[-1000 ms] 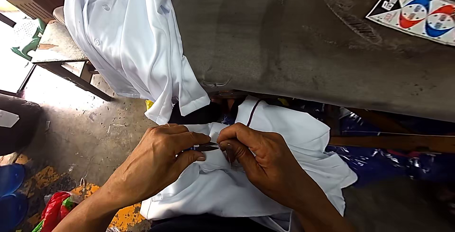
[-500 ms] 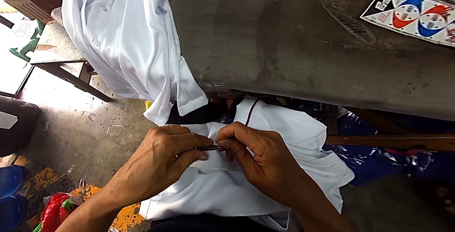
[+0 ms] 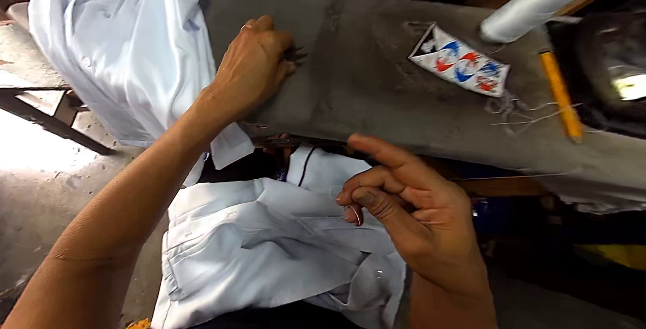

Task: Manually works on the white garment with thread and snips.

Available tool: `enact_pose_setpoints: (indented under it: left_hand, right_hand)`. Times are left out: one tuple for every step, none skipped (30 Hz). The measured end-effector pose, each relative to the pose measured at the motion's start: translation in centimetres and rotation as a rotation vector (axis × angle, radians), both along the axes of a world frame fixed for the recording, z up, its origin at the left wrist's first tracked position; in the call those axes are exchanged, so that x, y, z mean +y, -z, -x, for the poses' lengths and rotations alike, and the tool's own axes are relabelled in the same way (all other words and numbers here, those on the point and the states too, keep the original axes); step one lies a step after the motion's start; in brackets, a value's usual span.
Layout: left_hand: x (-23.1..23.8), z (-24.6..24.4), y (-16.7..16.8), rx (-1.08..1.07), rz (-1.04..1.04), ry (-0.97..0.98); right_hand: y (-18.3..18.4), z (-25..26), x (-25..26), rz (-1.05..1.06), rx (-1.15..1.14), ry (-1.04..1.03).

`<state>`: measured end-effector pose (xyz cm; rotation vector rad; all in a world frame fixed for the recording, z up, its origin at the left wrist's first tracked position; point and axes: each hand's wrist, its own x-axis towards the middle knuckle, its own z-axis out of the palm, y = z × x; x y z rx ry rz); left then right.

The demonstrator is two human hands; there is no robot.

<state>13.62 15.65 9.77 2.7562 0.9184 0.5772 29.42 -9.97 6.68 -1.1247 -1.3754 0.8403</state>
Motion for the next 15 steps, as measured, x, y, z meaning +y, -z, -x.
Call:
enact_pose_setpoints:
  left_hand:
    - [0.3, -0.6, 0.3, 0.008, -0.012, 0.000]
    - [0.1, -0.7, 0.3, -0.019, -0.034, 0.004]
    - [-0.6, -0.5, 0.0, -0.090, -0.050, 0.025]
    - [-2.0, 0.0, -0.4, -0.199, -0.035, 0.059]
    - [-3.8, 0.5, -0.9, -0.316, 0.050, 0.101]
    - [-5.9, 1.2, -1.2, -0.419, 0.219, 0.163]
    - [-7.9, 1.8, -1.2, -0.506, 0.453, 0.253]
    - [-9.4, 2.2, -0.7, -0.580, 0.694, 0.351]
    - [-10.5, 2.5, 0.1, -0.632, 0.897, 0.429]
    - [-11.2, 2.7, 1.1, -0.664, 1.057, 0.487]
    - [-11.7, 2.9, 2.0, -0.695, 1.186, 0.525]
    - [-12.1, 3.0, 2.6, -0.731, 1.294, 0.548]
    - [-12.5, 3.1, 2.9, -0.758, 1.384, 0.562]
    - [-12.7, 3.3, 3.0, -0.766, 1.450, 0.584]
    - [-12.9, 3.4, 2.8, -0.756, 1.496, 0.618]
  right_hand:
    - [0.2, -0.3, -0.1, -0.007, 0.048, -0.005]
    - [0.4, -0.6, -0.2, -0.007, 0.091, -0.011]
    - [0.5, -0.9, -0.2, -0.001, 0.115, -0.020]
    - [0.5, -1.1, -0.2, 0.007, 0.136, -0.030]
    - [0.4, -1.2, -0.1, 0.015, 0.158, -0.039]
    - [0.3, -1.3, -0.1, 0.020, 0.174, -0.047]
    - [0.2, -1.3, -0.1, 0.017, 0.174, -0.053]
    - [0.0, -1.3, 0.0, 0.003, 0.169, -0.060]
    - [-0.2, -1.2, 0.2, -0.022, 0.157, -0.067]
    - [-0.4, -1.2, 0.5, -0.048, 0.131, -0.070]
    - [-0.7, -1.1, 0.6, -0.070, 0.101, -0.066]
    - [-1.0, -0.9, 0.7, -0.083, 0.077, -0.049]
    - [-1.3, -0.7, 0.8, -0.091, 0.054, -0.021]
    - [-1.6, -0.5, 0.9, -0.097, 0.028, 0.008]
    - [-1.9, -0.3, 0.9, -0.104, 0.010, 0.034]
